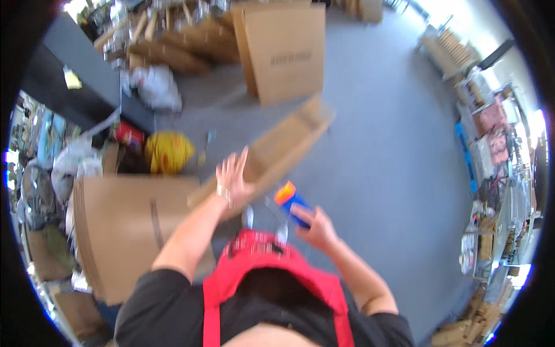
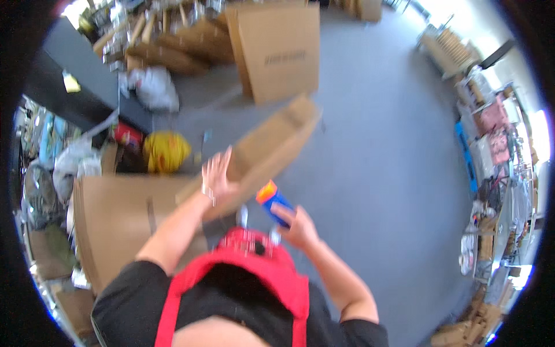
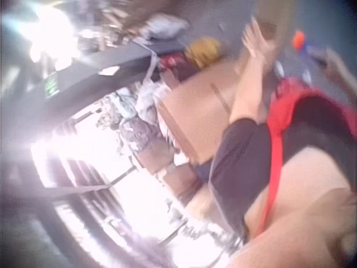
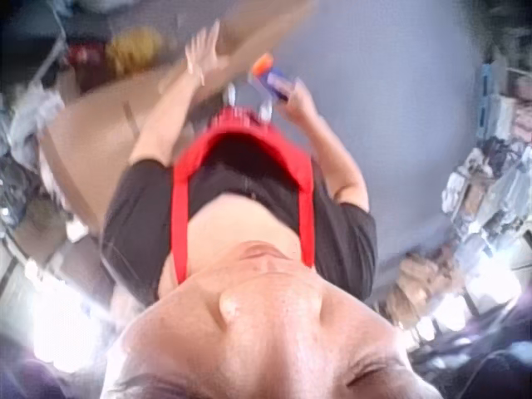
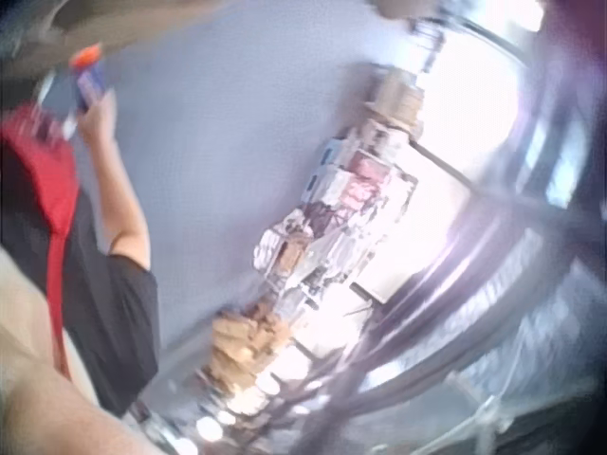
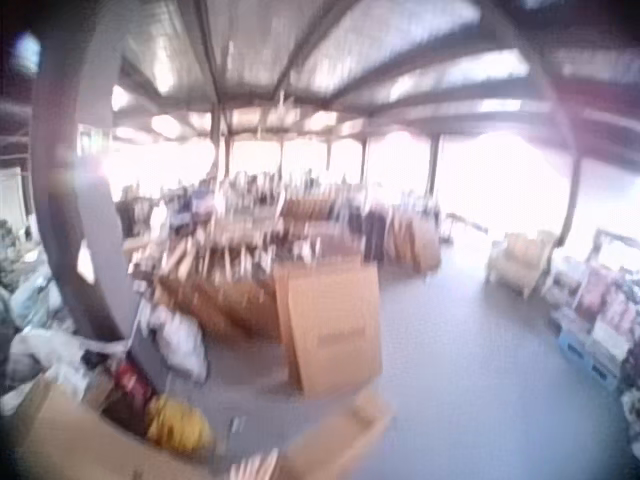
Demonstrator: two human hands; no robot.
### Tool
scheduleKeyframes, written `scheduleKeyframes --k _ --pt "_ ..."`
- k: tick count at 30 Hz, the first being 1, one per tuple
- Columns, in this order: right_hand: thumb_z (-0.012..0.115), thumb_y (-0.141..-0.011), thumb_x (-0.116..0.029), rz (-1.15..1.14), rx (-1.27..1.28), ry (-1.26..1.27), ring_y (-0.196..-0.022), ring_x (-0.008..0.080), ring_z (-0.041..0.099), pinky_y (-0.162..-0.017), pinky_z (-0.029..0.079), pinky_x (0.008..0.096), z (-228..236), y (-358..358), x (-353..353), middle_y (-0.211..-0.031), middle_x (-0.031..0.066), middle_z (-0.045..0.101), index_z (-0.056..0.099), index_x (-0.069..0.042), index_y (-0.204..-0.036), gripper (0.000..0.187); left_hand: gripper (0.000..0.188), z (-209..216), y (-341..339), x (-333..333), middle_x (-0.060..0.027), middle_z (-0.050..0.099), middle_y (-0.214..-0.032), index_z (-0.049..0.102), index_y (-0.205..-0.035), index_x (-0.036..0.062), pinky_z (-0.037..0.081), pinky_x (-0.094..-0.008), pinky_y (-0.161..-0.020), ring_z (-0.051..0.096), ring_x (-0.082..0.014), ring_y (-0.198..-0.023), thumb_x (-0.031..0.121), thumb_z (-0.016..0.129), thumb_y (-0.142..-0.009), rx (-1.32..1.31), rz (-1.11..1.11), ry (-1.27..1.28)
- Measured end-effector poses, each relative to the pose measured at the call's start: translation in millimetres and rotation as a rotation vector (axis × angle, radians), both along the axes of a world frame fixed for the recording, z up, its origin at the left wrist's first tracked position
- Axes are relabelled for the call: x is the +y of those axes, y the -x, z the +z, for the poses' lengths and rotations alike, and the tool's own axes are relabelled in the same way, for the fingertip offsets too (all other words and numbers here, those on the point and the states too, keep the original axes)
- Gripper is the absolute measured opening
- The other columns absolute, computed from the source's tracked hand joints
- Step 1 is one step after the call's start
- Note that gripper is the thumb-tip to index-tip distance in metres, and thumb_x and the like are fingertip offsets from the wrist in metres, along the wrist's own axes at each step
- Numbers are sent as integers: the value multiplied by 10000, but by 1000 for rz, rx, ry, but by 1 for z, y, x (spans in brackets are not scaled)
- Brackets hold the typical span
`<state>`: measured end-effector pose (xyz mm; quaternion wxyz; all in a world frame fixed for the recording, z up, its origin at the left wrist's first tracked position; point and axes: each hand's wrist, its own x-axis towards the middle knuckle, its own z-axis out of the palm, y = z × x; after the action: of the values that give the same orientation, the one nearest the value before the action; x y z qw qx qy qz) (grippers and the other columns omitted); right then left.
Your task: The person assembles flat cardboard sheets into boxes by folding and sealing them with a tape dispenser. The person repeatedly picks up sheets, folds them into box shapes, and applies tape to secure the seams. Finished boxes are placed on a nearby stack.
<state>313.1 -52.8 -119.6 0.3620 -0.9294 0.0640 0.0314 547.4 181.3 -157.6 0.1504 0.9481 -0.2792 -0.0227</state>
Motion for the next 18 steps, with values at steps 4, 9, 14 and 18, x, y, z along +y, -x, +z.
scheduleKeyframes --k 4,9,14,18 --pt "754 -788 -246 -41 177 51 -969 445 649 -870 561 488 21 -4 12 -1043 237 630 660 -287 -1382 603 1130 16 9 4 -254 437 -1486 305 -1635 394 383 -584 -1091 449 -428 -1354 413 826 -633 75 -33 -56" --pt "756 -734 -286 -3 522 103 -937 400 744 -847 591 508 -31 -142 33 -981 265 742 775 -65 -1059 393 896 -2 33 -19 -315 377 -1537 420 -1590 413 307 -646 -1147 390 -479 -1409 637 707 -772 -201 -63 -72" --pt "748 -738 -381 -34 411 147 -1006 358 741 -869 601 467 -50 -145 61 -1032 173 771 786 -175 -1096 414 1089 15 13 2 -287 376 -1523 292 -1648 392 327 -572 -1132 397 -437 -1411 576 823 -715 74 -82 -110" --pt "769 -683 -471 -80 498 66 -1019 366 738 -898 595 446 -102 -91 46 -1059 190 771 784 -150 -1112 536 1135 14 9 6 -298 327 -1571 193 -1680 344 315 -572 -1136 391 -426 -1416 613 783 -749 84 -99 -198"
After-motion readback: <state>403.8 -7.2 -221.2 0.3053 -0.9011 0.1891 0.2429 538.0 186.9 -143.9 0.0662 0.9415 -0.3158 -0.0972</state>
